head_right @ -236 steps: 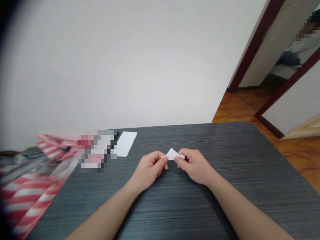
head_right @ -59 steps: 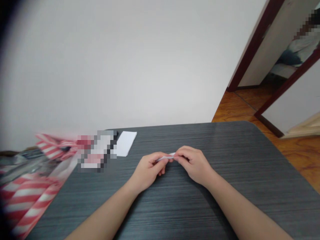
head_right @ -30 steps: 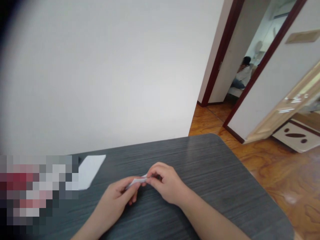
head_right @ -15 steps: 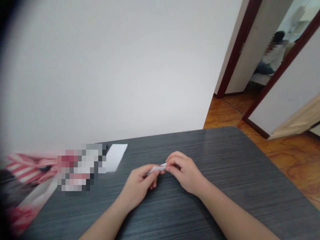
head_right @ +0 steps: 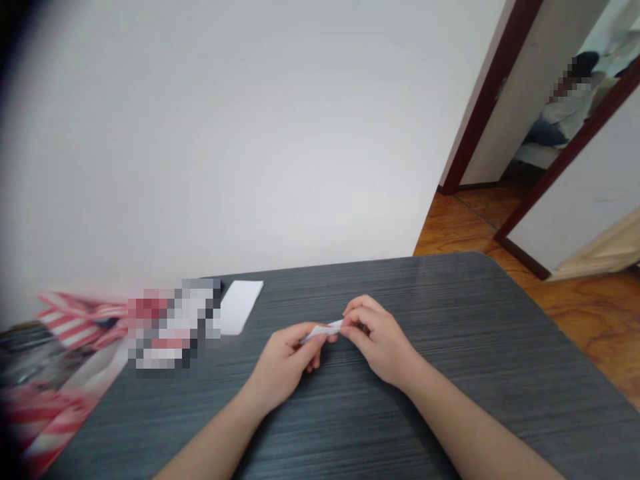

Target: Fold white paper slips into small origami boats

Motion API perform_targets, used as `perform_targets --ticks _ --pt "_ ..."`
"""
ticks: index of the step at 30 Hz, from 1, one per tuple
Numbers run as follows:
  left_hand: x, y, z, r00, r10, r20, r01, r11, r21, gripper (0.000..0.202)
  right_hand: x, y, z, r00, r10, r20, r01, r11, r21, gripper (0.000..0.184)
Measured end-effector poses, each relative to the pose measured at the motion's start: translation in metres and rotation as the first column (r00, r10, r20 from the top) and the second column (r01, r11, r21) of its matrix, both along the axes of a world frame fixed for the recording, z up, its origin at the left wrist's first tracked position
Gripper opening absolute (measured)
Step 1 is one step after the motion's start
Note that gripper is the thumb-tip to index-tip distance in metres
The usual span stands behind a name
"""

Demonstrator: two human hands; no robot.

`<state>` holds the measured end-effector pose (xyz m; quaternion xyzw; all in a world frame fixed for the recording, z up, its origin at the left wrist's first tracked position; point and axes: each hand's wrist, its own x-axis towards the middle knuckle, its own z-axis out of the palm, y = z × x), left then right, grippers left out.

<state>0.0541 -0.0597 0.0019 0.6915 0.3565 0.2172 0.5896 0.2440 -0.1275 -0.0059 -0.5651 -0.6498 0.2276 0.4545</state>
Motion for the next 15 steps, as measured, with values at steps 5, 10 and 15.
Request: perform_targets --ticks 5,10,15 --pt "-0.0002 0.0003 0.0002 1.000 -0.014 -0.011 0.014 1.000 0.009 0.028 -0.0002 0.0007 0.0038 0.999 0.002 0.032 -0.003 1.000 0.017 0.018" --pt "-0.0012 0.0010 -0.0029 1.000 -0.015 -0.003 0.015 1.000 0.018 0.028 -0.0011 0.0000 0.0021 1.000 0.017 0.020 -0.017 1.000 0.005 0.015" --pt "-0.0006 0.0006 -0.0008 0.999 -0.042 0.001 0.042 0.999 0.033 0.029 -0.0027 -0.0014 0.0050 0.998 0.058 0.022 -0.058 0.998 0.013 0.013"
